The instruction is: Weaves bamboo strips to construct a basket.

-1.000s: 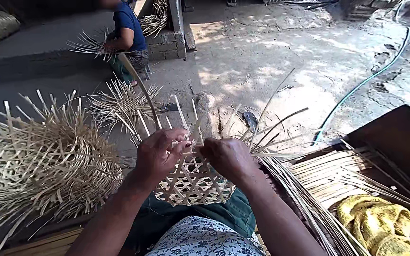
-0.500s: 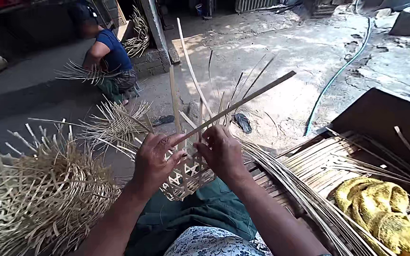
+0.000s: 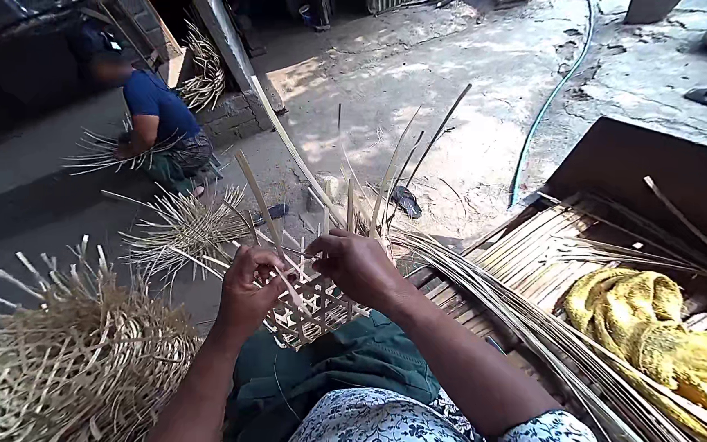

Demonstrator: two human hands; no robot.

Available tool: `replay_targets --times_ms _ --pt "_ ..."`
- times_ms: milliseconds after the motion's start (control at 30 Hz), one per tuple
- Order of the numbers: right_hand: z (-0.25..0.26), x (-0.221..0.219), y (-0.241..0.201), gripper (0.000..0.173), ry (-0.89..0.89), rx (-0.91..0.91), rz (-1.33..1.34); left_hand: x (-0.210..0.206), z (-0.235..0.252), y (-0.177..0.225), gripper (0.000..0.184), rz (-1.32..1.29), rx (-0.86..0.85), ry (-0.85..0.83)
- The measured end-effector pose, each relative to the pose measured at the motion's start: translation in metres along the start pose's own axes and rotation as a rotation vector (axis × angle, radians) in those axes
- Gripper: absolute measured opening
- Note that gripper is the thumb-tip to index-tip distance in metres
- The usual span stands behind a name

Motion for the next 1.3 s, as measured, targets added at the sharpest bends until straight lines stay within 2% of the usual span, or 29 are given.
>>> replay_targets --times_ms 133,200,400,533,633,700,800,833,933,1000,1033,1100,1133,1200,1300 --pt "0.000 -0.001 0.001 0.036 0.087 -0.022 -0.015 -0.002 0.001 0.014 0.021 0.236 -0.039 0.039" --pt "0.000 -0.002 0.005 0.037 0.127 -0.004 -0.020 -0.005 0.001 0.015 0.023 0.278 -0.038 0.047" --pt "0.006 -0.001 0.019 0.020 -0.006 -0.019 0.173 -0.010 0.000 0.010 0.022 0.248 -0.055 0.047" --pt "0.010 0.002 0.025 0.006 -0.116 0.041 0.446 -0.011 0.003 0.002 0.019 0.041 0.002 0.060" --pt "0.009 0.000 0.024 0.009 -0.125 0.094 0.507 -0.012 0.005 -0.004 0.019 0.009 0.019 0.081" --pt "0.010 -0.004 0.027 0.006 -0.076 0.112 0.544 -0.014 0.006 0.002 0.013 0.199 -0.059 0.089" --pt "0.008 -0.008 0.033 0.039 0.046 0.108 0.676 -0.016 0.004 0.013 0.019 0.488 -0.135 0.072" --pt "0.006 -0.007 0.034 0.040 0.113 0.089 0.722 -0.017 0.004 0.016 0.021 0.550 -0.146 0.062" --pt "0.000 -0.007 0.035 0.015 0.358 0.069 0.801 -0.017 0.003 0.022 0.022 0.600 -0.119 0.034" --pt "-0.003 -0.009 0.033 0.006 0.445 0.112 0.759 -0.012 0.004 0.017 0.020 0.444 0.020 0.027" --pt "-0.004 -0.010 0.032 0.009 0.470 0.171 0.700 -0.008 0.006 0.013 0.025 0.305 0.125 0.026" --pt "-0.006 -0.015 0.032 0.012 0.482 0.298 0.536 -0.002 0.010 0.005 0.051 0.040 0.317 0.018" --pt "-0.007 -0.017 0.031 0.015 0.486 0.363 0.436 0.000 0.011 0.003 0.056 -0.025 0.373 0.027" --pt "-0.011 -0.020 0.023 0.022 0.496 0.453 0.255 0.002 0.009 0.002 0.043 -0.048 0.392 0.087" --pt "-0.013 -0.019 0.011 0.029 0.537 0.414 0.007 0.000 0.004 0.005 0.016 -0.084 0.187 0.114"
Point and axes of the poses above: each hand's wrist, its own z-axis towards the middle knuckle, its own x-axis out of the back of the hand, y = z × x, the point moved 6 cm from there along z, towards the middle knuckle, and after that the axes turned 1 degree about -z, right-handed, at the moved point
